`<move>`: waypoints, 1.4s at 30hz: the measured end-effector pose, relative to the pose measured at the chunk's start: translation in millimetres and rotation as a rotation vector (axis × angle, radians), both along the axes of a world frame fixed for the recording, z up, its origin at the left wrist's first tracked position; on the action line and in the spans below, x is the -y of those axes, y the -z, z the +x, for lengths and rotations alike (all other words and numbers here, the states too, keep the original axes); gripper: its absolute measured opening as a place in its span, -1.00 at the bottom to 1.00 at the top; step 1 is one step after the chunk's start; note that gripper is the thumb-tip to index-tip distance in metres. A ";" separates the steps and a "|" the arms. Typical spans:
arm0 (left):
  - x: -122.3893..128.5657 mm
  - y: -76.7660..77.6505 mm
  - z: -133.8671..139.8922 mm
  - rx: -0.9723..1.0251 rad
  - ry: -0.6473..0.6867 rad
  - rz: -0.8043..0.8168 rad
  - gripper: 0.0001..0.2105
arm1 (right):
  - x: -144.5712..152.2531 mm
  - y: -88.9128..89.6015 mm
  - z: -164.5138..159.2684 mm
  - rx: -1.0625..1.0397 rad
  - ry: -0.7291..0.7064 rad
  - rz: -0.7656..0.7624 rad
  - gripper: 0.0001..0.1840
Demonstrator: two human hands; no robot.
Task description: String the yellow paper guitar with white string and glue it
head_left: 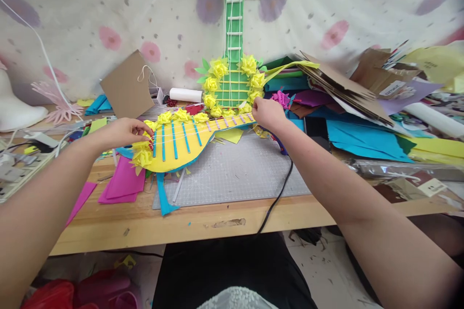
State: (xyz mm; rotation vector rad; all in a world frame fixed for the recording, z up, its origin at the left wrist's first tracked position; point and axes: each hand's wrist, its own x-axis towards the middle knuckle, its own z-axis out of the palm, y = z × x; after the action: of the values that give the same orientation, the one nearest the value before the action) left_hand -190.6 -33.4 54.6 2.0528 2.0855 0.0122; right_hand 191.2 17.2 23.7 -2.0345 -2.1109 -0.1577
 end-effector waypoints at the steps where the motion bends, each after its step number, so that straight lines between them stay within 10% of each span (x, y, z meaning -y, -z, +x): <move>1: 0.6 0.0 -0.4 -0.045 0.002 0.007 -0.76 | -0.1 -0.9 3.1 0.009 0.007 -0.008 -0.70; 17: 0.2 20.4 4.7 -0.361 -0.148 -0.067 -0.55 | 9.6 6.3 -0.9 0.079 -0.173 -0.095 -0.72; 42: -10.5 19.9 -2.0 -0.248 -0.294 -0.061 -0.28 | 3.5 4.2 10.7 0.167 -0.101 -0.093 -0.68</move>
State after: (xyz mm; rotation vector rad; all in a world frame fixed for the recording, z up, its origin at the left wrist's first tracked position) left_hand -192.6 -22.8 34.6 1.7732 2.4848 -0.2679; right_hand 201.9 13.7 19.5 -2.0237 -2.3577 -0.2245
